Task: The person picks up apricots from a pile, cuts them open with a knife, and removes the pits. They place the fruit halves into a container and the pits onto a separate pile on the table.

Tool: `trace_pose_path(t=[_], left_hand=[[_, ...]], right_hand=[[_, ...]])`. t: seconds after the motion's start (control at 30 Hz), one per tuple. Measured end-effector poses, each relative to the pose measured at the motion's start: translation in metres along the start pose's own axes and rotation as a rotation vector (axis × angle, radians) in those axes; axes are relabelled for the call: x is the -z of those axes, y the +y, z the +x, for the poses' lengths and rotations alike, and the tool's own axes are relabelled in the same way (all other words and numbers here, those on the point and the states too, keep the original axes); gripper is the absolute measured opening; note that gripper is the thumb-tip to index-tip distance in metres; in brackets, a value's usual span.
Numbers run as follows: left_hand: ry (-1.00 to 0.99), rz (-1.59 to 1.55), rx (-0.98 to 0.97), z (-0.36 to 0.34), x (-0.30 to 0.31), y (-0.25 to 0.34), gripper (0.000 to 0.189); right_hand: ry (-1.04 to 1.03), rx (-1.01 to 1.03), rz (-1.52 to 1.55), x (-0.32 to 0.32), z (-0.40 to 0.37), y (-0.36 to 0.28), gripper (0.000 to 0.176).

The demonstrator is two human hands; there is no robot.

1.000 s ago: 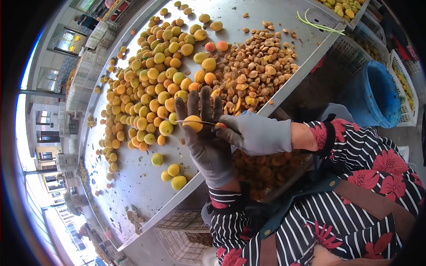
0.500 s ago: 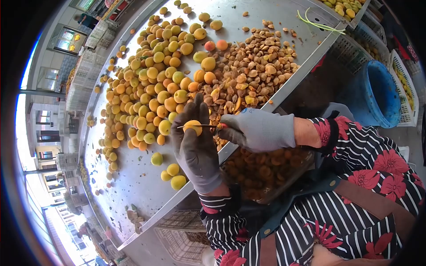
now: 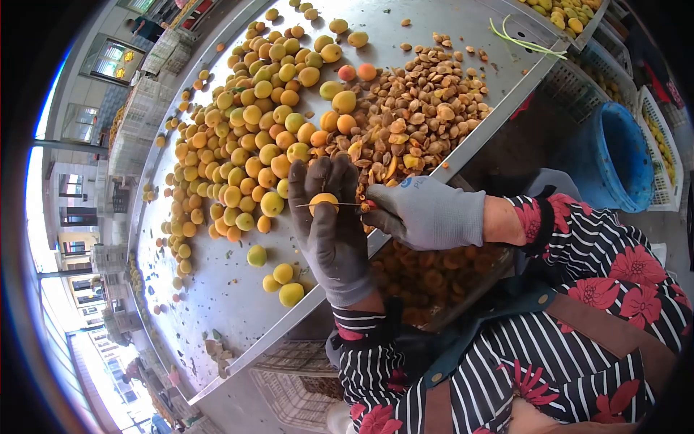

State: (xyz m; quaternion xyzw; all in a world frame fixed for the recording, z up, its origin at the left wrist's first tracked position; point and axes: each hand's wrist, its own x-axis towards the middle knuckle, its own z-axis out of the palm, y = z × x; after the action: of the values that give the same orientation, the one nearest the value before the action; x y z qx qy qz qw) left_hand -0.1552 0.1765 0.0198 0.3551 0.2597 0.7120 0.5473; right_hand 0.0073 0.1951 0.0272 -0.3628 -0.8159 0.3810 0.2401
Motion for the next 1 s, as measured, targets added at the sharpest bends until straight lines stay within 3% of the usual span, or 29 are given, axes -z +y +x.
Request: trace_pose_path(t=[0.13, 0.23, 0.47, 0.63, 1.0], left_hand=[[0.031, 0.257, -0.038, -0.003, -0.001, 0.010, 0.081], [0.034, 0.271, -0.050, -0.003, -0.004, 0.014, 0.087], [0.046, 0.494, -0.182, -0.002, -0.001, 0.009, 0.076], [0.008, 0.689, -0.252, 0.000, 0.001, 0.010, 0.083], [-0.076, 0.794, -0.168, 0.002, 0.005, 0.020, 0.103]], right_hand=[[0.031, 0.032, -0.011, -0.003, 0.000, 0.003, 0.031], [-0.015, -0.020, -0.035, 0.001, 0.000, -0.001, 0.029], [-0.012, -0.034, -0.133, 0.005, -0.003, -0.007, 0.026], [-0.016, -0.003, 0.047, 0.008, -0.005, -0.006, 0.026], [-0.119, -0.073, -0.104, 0.020, -0.010, -0.006, 0.030]])
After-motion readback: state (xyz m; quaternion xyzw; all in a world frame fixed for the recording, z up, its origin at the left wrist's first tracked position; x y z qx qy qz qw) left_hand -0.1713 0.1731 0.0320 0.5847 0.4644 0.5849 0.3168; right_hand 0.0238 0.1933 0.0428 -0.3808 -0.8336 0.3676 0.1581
